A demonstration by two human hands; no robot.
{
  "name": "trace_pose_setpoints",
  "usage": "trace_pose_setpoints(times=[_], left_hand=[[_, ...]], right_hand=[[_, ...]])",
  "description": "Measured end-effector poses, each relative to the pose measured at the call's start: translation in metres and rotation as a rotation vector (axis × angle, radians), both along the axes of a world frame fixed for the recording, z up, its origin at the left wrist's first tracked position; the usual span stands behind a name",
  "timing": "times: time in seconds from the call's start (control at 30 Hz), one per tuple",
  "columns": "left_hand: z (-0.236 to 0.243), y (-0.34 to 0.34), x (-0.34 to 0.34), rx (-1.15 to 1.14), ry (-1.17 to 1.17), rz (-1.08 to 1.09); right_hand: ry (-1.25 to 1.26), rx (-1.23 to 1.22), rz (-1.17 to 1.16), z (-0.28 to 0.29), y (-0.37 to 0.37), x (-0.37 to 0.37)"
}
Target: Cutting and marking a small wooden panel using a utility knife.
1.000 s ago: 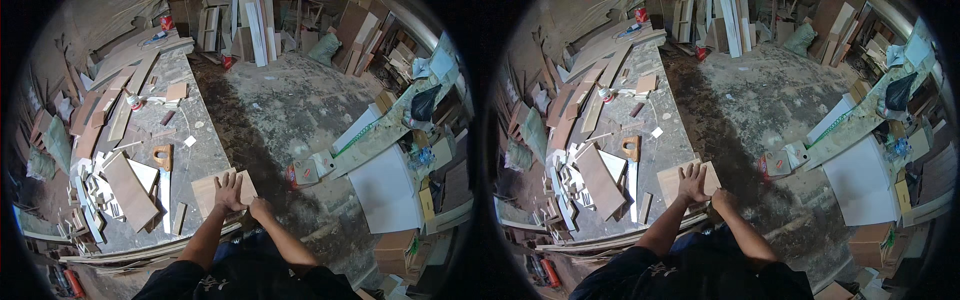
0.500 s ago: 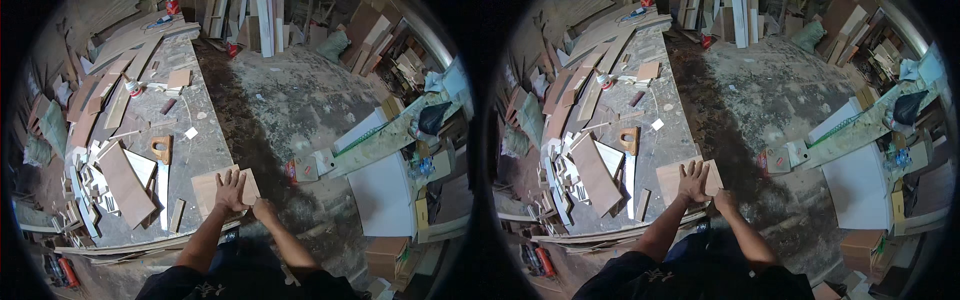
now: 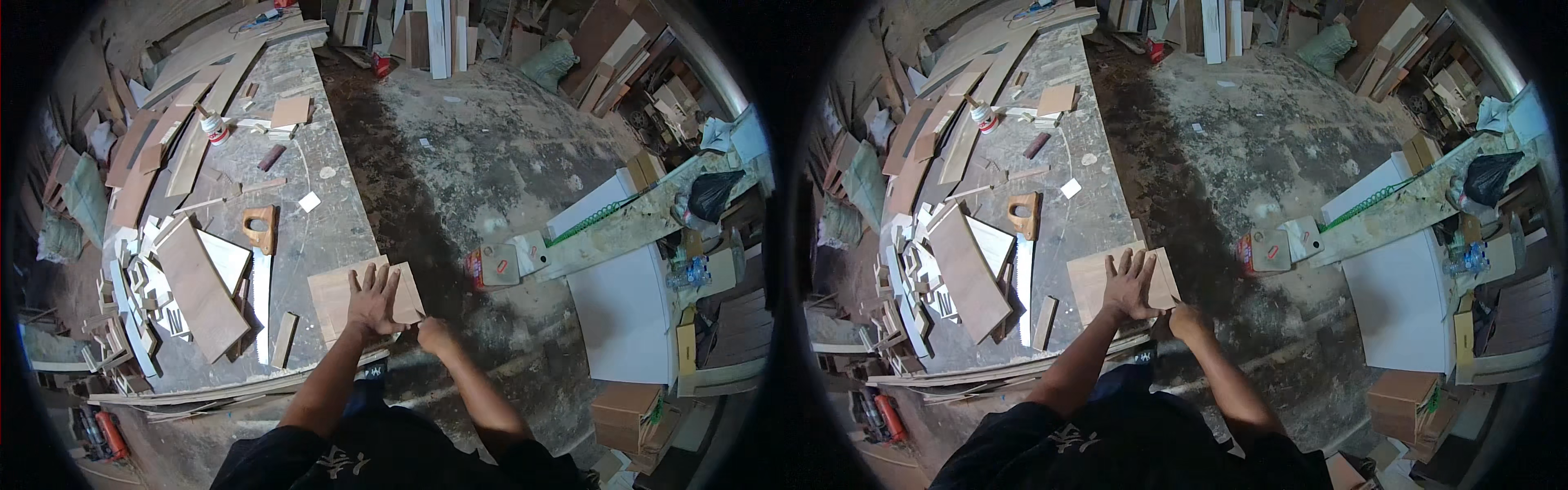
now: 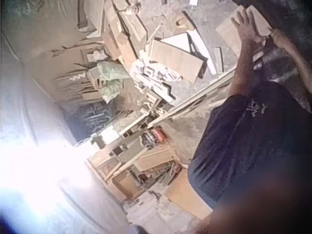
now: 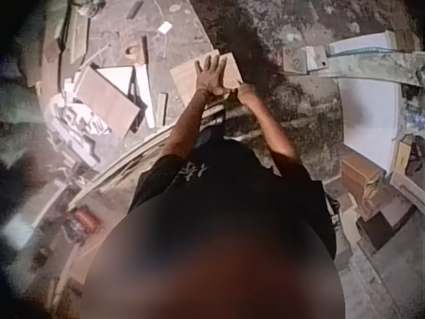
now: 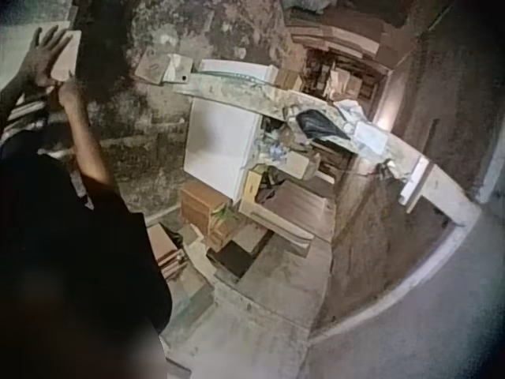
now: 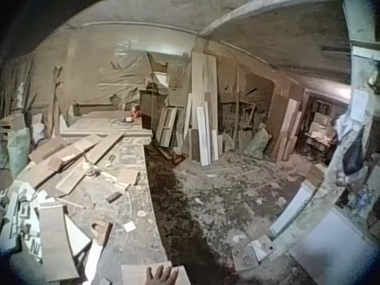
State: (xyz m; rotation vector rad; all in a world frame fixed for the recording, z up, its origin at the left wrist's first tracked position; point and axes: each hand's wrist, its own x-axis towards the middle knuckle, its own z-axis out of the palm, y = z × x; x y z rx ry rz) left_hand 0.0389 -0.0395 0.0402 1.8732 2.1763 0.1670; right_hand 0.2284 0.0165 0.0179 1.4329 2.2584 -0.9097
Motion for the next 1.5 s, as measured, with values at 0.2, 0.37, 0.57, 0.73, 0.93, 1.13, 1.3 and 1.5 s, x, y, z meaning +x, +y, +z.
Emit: trace_pose_setpoints(times=[0.2, 0.37, 0.57, 0.73, 0.93, 1.13, 1.3, 1.5], left_hand=[[-0.001, 0.001, -0.001, -0.001, -0.008, -0.008], [-0.006, -0.002, 0.000, 0.008, -0.018, -0.008], [-0.003, 0.003, 0.004, 0.018, -0.014, -0.032], [-0.008, -0.004, -0.002, 0.028, 0.017, -0.017], [-0.007, 0.001, 0.003, 0.018, 0.014, -0.020], [-0.012, -0.003, 0.003, 0.050, 0.022, -0.023], [-0.019, -0.007, -0.004, 0.068, 0.025, -0.027], [-0.011, 0.009, 0.007, 0.057, 0.034, -0.057]], right_hand=[[-0.032, 0.045, -0.063, 0.008, -0.004, -0.011], [-0.025, -0.013, 0.038, 0.008, 0.003, -0.007], [-0.105, -0.020, -0.057, -0.005, 0.003, -0.006], [-0.059, -0.038, 0.008, 0.006, -0.001, -0.003], [-0.080, -0.044, -0.003, 0.008, 0.001, -0.009], [-0.045, -0.050, 0.010, 0.015, -0.004, -0.004], [-0.033, 0.054, 0.044, 0.015, -0.002, -0.027], [-0.041, 0.102, 0.039, -0.052, 0.011, 0.019]])
